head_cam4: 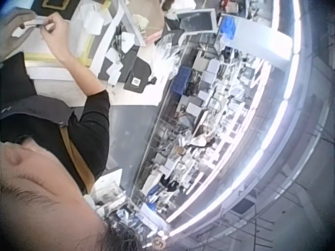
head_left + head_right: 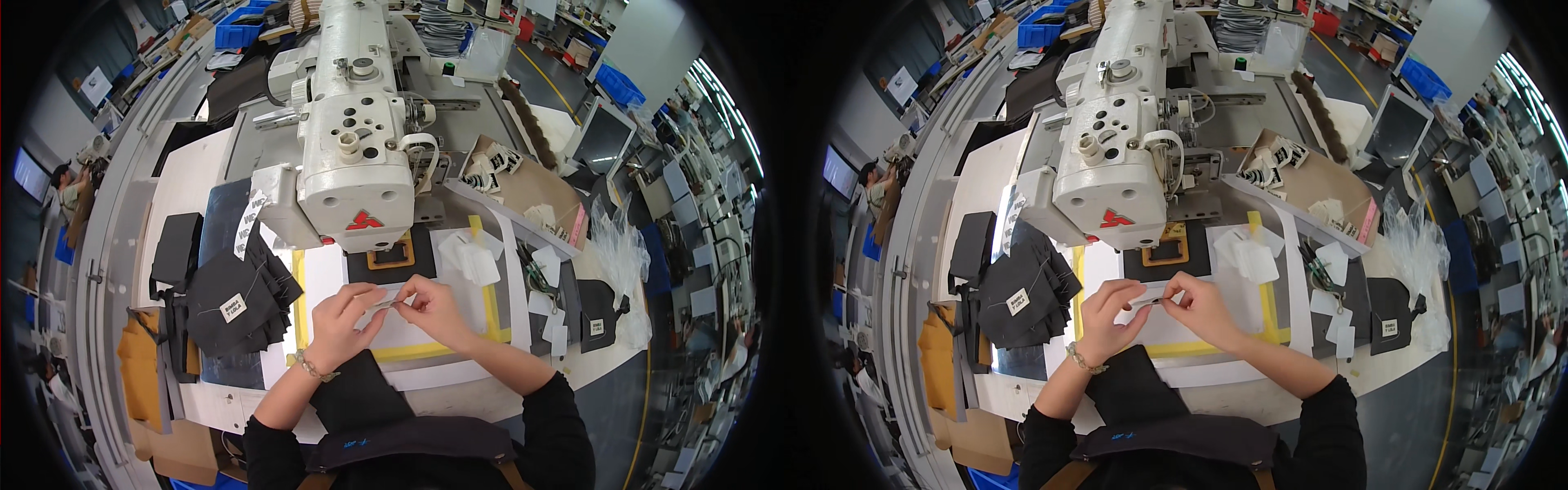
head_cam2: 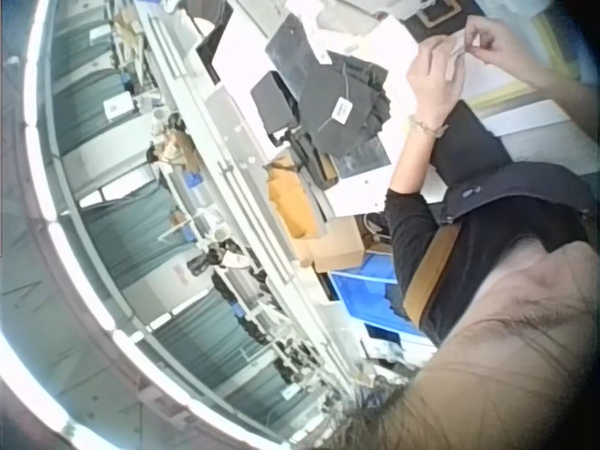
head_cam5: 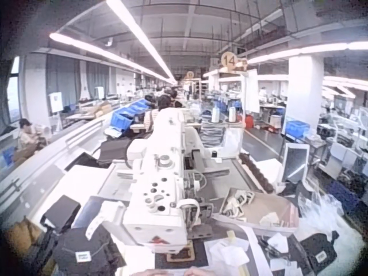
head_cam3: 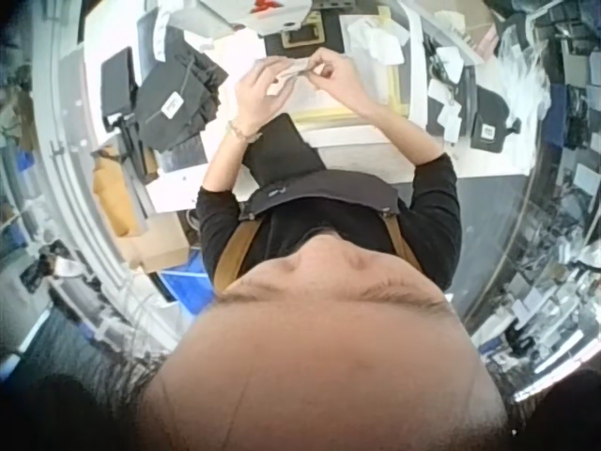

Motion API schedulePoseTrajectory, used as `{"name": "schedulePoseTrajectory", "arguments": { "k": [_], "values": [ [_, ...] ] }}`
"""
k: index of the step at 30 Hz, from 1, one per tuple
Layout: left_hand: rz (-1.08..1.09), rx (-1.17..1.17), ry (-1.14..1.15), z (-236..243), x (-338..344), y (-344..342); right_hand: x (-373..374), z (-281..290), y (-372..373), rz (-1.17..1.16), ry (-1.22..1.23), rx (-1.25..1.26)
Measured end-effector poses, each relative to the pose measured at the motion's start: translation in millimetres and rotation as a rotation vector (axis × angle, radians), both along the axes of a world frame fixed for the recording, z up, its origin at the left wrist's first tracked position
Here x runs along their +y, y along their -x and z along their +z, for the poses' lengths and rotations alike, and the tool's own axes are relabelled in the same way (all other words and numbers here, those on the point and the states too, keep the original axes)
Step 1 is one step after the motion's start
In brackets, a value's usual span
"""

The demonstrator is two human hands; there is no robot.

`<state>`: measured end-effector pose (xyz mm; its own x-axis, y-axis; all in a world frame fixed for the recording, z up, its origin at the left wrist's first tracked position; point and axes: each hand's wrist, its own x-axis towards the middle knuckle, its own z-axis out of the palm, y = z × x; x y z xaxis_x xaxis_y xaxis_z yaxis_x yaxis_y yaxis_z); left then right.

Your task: The person sews white rectangular labels onto black fabric pouches using an industrial sewing machine. They repeatedly pick up a pouch, place a label on it, align it under the needle, and sew it in place. The finished pouches are stacked on the table.

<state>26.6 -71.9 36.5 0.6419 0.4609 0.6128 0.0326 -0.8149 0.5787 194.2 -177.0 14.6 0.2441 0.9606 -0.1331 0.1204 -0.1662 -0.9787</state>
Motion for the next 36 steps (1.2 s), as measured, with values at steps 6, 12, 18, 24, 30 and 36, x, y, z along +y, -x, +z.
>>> {"name": "schedulePoseTrajectory", "arguments": {
  "k": [6,12,18,24,30,36],
  "values": [
    [0.031,0.17,-0.066,-12.0,9.2,0.8,12.7,8.7,-5.5,0.059,-0.144,-0.174],
    [-0.002,0.062,0.484,-24.5,27.4,-9.2,24.7,-7.0,-25.2,0.025,-0.242,-0.127],
    [-0.028,0.067,0.339,-40.6,41.3,-22.7,43.4,-28.0,-44.1,-0.033,-0.367,-0.148],
    [-0.004,0.163,-0.342,-66.9,58.2,-33.8,55.0,-25.0,-56.5,0.09,-0.399,-0.658],
    [-0.002,0.296,-0.642,-64.4,59.1,-31.6,54.8,-43.4,-54.7,0.107,-0.459,-0.953],
    [-0.02,0.304,-0.703,-67.9,56.3,-28.4,59.2,-50.3,-53.5,0.134,-0.537,-1.095]
  ]
}}
